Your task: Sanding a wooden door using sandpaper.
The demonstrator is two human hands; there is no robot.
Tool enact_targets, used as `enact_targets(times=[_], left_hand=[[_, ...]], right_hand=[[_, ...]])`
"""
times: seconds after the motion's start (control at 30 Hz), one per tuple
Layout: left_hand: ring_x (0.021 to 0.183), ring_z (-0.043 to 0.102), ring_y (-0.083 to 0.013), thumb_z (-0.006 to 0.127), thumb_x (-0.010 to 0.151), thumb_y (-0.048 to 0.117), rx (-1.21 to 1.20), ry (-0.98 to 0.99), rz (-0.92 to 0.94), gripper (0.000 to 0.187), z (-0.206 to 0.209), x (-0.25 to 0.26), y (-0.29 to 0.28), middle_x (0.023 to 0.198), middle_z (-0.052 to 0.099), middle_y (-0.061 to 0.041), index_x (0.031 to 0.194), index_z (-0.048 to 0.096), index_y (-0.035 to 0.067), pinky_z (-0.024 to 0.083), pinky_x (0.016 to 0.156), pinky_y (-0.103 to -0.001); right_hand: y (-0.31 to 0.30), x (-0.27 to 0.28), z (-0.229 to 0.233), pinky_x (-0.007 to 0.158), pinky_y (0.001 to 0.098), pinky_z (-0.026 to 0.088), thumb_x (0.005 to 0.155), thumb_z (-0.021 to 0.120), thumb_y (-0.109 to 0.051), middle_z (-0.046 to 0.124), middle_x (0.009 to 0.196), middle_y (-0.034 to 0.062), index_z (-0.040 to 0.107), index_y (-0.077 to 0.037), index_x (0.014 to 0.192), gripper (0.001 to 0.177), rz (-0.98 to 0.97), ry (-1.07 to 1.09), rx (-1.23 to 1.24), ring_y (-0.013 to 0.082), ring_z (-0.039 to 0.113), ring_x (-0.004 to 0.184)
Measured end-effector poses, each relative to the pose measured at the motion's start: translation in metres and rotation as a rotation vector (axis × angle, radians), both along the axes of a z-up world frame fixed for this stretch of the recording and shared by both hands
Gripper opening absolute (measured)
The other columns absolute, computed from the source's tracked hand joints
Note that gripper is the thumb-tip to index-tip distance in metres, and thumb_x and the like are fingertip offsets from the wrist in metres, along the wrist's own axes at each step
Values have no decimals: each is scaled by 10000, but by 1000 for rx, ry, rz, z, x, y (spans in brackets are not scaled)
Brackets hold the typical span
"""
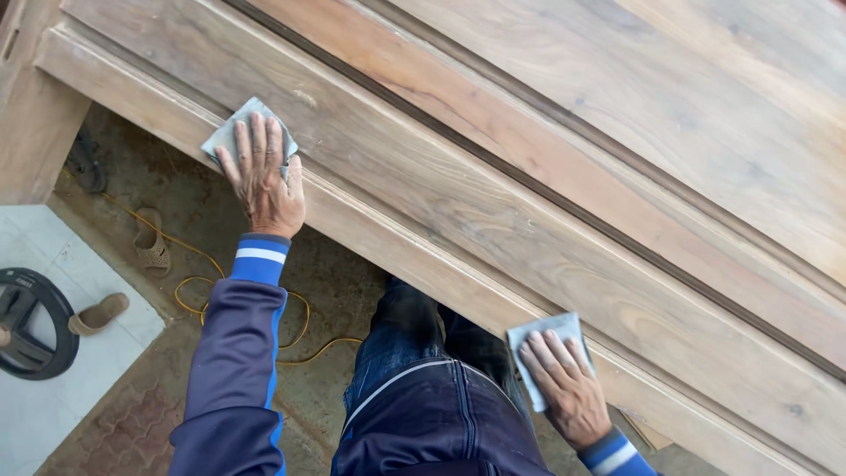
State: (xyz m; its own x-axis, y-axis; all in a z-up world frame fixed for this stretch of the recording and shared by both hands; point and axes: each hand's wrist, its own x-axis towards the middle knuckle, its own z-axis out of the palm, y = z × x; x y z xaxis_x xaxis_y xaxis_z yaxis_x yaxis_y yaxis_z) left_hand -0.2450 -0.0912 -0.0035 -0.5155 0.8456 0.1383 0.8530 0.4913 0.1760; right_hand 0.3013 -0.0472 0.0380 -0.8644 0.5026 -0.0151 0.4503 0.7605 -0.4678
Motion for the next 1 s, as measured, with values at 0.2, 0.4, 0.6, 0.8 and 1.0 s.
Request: enact_targets(times=[0.2,0.4,0.6,0.8,1.0], left_hand=[[1605,177,-387,524,1106,331,-20,-4,-80,641,4,-18,-12,1734,247,-160,1655,321,69,60,1269,-649],[1608,143,-381,506,1104,358,-42,10,13,670,-3,-94,-44,1742,194,-160,1669,276,81,68,1263,-654],[1597,107,-382,507,1084,396,7,60,38,701,-29,-107,-44,1731,140,-171,1668,250,105,39,1253,-646],[1591,160,-314,469,1082,389,-21,-14,-70,644,-9,-152,-56,1726,203,-105,1651,265,165,69,1272,-598],[1578,176,-335,464,1081,389,-29,-16,0,639,-15,-203,-76,1721,210,-111,1648,282,156,103,1260,-594]], right_hand=[[32,-115,21,1247,487,225,884,525,-135,428,1581,130,448,-59,1494,620,283,40,10,311,348,1492],[15,-5,-4,1226,495,238,710,624,-77,424,1556,98,456,-120,1467,777,125,-45,13,294,336,1476],[11,-151,-7,1220,501,245,730,629,-71,415,1563,138,448,-86,1479,770,162,8,69,318,341,1474],[11,-308,25,1262,454,222,845,542,-94,402,1600,120,418,-98,1518,684,305,39,68,279,334,1508],[6,-253,11,1241,466,228,791,577,-82,425,1574,94,444,-125,1492,715,210,-37,130,269,351,1480]])
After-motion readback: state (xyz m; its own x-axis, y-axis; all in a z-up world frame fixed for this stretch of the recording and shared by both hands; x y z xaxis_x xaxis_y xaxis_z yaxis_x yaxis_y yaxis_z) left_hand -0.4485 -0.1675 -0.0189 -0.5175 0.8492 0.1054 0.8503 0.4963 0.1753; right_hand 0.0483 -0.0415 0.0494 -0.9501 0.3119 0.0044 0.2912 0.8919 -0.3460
